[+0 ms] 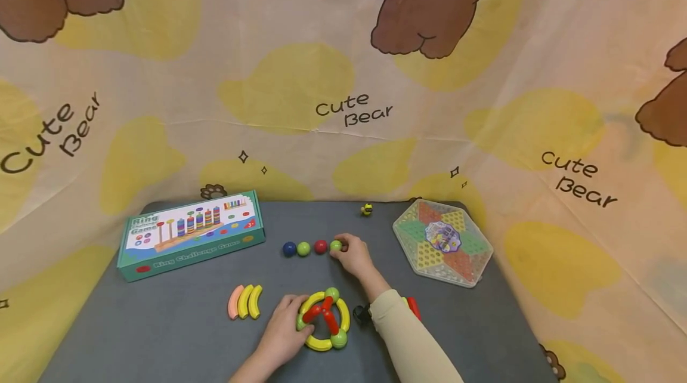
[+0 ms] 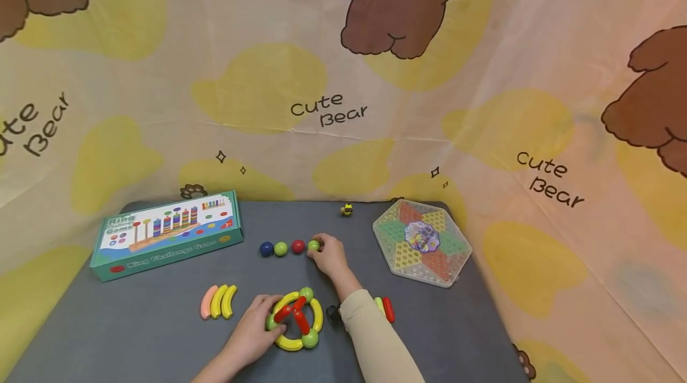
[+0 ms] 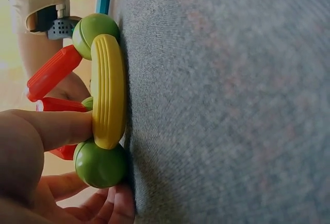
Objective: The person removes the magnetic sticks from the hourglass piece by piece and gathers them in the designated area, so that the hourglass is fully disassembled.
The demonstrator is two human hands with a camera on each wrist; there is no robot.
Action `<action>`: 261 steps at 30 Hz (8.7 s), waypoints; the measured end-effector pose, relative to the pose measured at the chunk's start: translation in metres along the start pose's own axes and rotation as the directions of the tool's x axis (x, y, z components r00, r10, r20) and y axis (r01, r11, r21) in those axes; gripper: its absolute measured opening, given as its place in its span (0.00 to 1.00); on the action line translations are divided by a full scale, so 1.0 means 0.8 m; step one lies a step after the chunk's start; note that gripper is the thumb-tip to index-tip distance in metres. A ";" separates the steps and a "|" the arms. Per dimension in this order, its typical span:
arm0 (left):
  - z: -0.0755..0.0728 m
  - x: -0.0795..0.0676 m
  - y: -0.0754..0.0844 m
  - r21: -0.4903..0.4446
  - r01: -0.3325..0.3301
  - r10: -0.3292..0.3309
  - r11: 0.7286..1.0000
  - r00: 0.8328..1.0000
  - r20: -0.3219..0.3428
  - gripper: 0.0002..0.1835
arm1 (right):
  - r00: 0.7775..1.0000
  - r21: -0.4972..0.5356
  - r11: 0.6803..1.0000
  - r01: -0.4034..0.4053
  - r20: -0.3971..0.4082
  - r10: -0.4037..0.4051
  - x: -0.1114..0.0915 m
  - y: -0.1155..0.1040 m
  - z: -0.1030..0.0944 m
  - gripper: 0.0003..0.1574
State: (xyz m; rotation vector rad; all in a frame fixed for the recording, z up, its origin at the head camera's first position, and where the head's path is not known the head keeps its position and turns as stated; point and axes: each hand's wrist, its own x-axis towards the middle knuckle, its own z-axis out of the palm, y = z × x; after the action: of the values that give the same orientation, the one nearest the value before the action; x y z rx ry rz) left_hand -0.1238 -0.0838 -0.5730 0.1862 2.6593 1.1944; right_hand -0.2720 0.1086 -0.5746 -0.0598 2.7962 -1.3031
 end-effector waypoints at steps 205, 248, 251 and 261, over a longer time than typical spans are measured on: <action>0.017 -0.012 0.006 -0.034 0.016 -0.019 0.999 0.996 -0.082 0.35 | 0.981 0.225 0.974 -0.002 -0.188 0.046 -0.172 0.011 -0.081 0.33; 0.011 -0.014 0.006 0.025 -0.011 0.010 1.000 0.998 0.064 0.62 | 0.960 -0.218 0.944 -0.248 -0.186 0.210 -0.194 0.130 -0.176 0.14; 0.015 -0.014 0.007 0.025 -0.005 0.003 1.000 0.997 0.076 0.67 | 0.959 -0.223 0.946 -0.235 -0.209 0.189 -0.192 0.124 -0.177 0.14; 0.014 -0.012 0.005 -0.099 0.000 0.011 0.995 0.994 0.111 0.62 | 0.979 -0.106 0.991 -0.077 -0.194 0.055 -0.188 0.066 -0.158 0.11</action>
State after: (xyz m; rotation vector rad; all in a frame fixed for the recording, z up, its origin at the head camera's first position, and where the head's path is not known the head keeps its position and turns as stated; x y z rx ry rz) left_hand -0.1120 -0.0748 -0.5759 0.2363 2.4996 1.2744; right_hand -0.1313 0.2480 -0.5289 0.1605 3.0007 -1.1945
